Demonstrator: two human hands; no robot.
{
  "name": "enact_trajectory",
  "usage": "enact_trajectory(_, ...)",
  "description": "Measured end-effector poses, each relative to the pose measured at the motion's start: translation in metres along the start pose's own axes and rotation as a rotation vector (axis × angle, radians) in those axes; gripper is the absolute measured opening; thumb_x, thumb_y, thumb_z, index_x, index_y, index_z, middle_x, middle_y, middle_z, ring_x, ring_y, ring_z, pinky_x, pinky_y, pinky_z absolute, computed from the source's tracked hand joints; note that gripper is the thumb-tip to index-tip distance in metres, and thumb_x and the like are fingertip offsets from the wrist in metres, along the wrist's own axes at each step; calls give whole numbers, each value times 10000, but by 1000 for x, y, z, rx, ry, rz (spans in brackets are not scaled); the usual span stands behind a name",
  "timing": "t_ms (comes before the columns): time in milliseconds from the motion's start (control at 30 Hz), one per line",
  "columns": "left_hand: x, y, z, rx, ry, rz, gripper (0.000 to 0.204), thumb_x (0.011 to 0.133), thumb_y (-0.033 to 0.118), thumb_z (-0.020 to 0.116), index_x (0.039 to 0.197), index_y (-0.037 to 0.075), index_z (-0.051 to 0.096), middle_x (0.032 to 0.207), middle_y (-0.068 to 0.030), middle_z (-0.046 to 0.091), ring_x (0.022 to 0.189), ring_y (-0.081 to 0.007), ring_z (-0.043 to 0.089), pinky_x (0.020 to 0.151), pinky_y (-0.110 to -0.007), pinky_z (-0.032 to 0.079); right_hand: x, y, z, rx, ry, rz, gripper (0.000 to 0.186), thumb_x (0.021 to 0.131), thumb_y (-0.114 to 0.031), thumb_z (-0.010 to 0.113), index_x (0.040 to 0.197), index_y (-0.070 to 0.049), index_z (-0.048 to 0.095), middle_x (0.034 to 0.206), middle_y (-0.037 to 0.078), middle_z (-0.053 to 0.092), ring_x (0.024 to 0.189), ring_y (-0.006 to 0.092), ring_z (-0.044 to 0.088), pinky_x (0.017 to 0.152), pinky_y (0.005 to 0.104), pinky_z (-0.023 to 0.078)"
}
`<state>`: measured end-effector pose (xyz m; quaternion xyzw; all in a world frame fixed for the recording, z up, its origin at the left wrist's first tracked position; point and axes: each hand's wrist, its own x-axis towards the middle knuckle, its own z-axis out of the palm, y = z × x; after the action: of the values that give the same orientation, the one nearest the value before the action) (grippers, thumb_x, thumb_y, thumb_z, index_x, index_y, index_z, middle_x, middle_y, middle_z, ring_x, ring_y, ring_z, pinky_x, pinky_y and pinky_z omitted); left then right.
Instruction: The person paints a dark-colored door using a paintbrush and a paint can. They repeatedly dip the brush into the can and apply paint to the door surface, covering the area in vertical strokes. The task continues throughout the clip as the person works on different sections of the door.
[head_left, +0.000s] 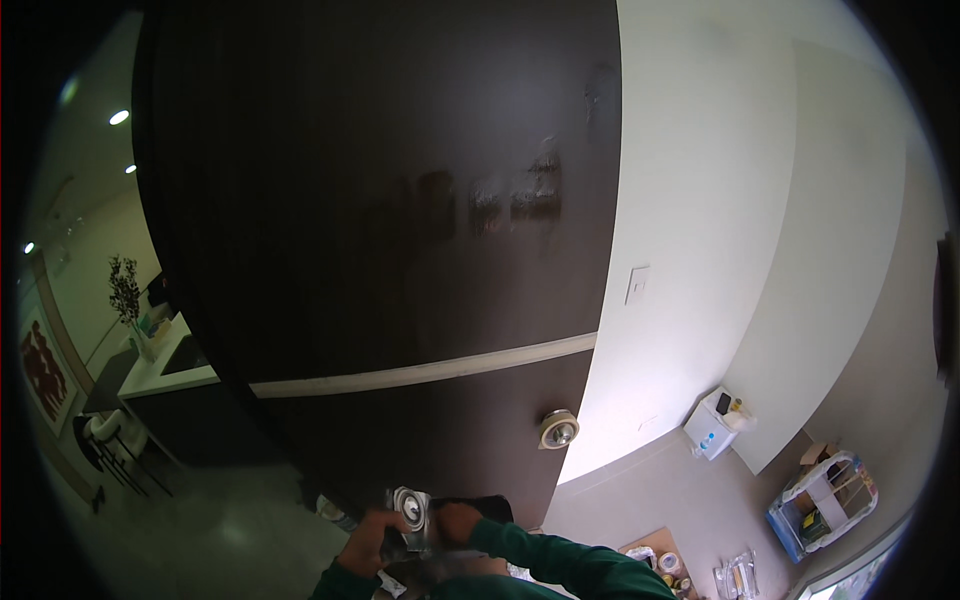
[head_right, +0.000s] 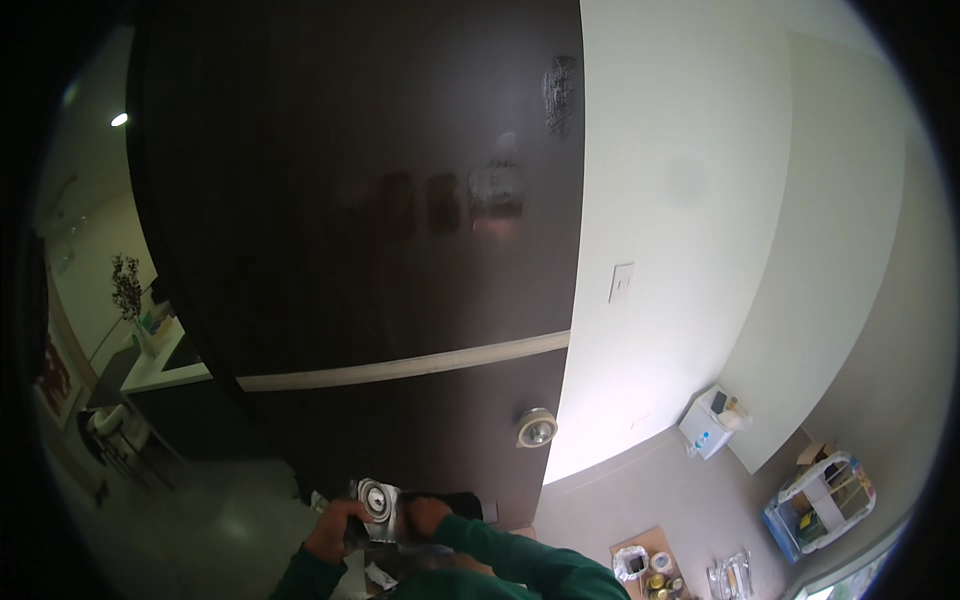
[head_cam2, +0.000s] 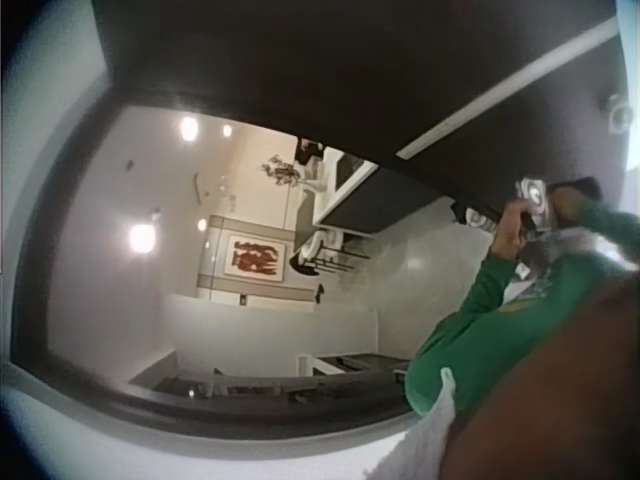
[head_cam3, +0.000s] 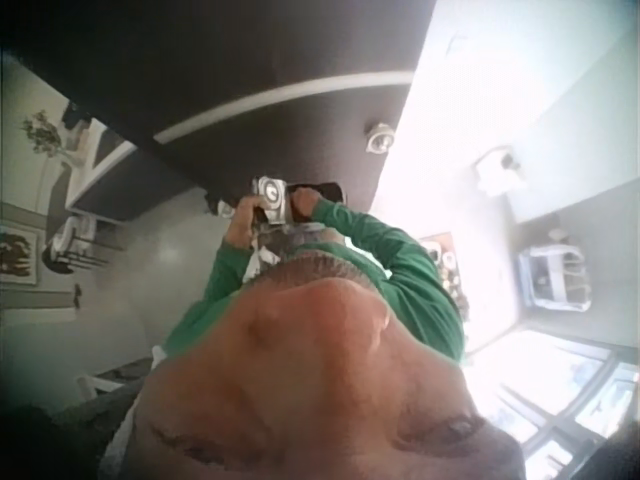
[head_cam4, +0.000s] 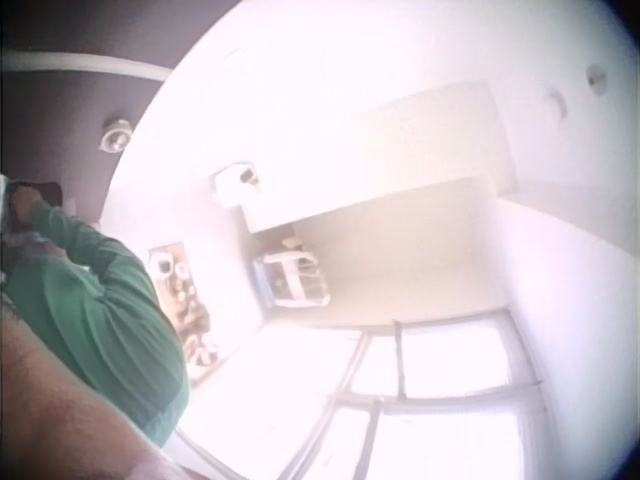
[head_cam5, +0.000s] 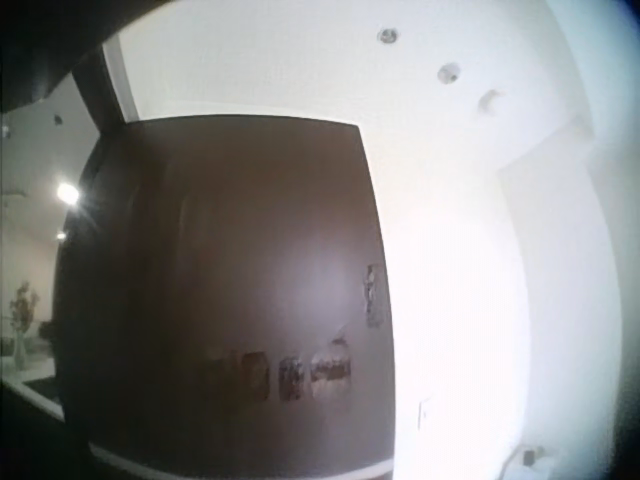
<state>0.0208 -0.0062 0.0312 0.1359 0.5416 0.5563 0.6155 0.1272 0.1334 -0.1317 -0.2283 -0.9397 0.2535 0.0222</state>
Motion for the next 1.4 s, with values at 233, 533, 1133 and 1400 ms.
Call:
enact_trajectory(233,7,-12,-8,7,53,-5,224,701,76,572,914,31,627,857,-66,657,762,-198,653,717,-368,572,-10,2,-13,-42,-32,-183,240,849,-149,505,916,-6,686,930,243,685,836,393,687,732,469,571)
enact_trajectory(533,-1,-19,7,-81,32,41,207,675,6,536,858,12,633,836,-70,667,756,-199,649,734,-342,568,-19,13,-13,-48,2,-235,252,854,-163,492,914,-24,694,907,239,686,844,387,690,746,467,572)
enact_trajectory(1133,-32,-25,55,-69,68,218,85,788,91,628,846,48,583,857,-66,613,845,-180,604,831,-321,491,-67,14,-66,-68,133,-270,198,766,-196,607,766,-15,687,799,227,676,768,381,686,695,456,570)
enact_trajectory(1400,-17,-65,-12,563,-14,727,489,656,-69,751,1062,70,517,992,-77,570,920,-202,580,865,-323,459,-102,19,-124,-28,227,-544,135,747,-209,633,776,-107,716,775,104,683,686,320,667,659,411,550)
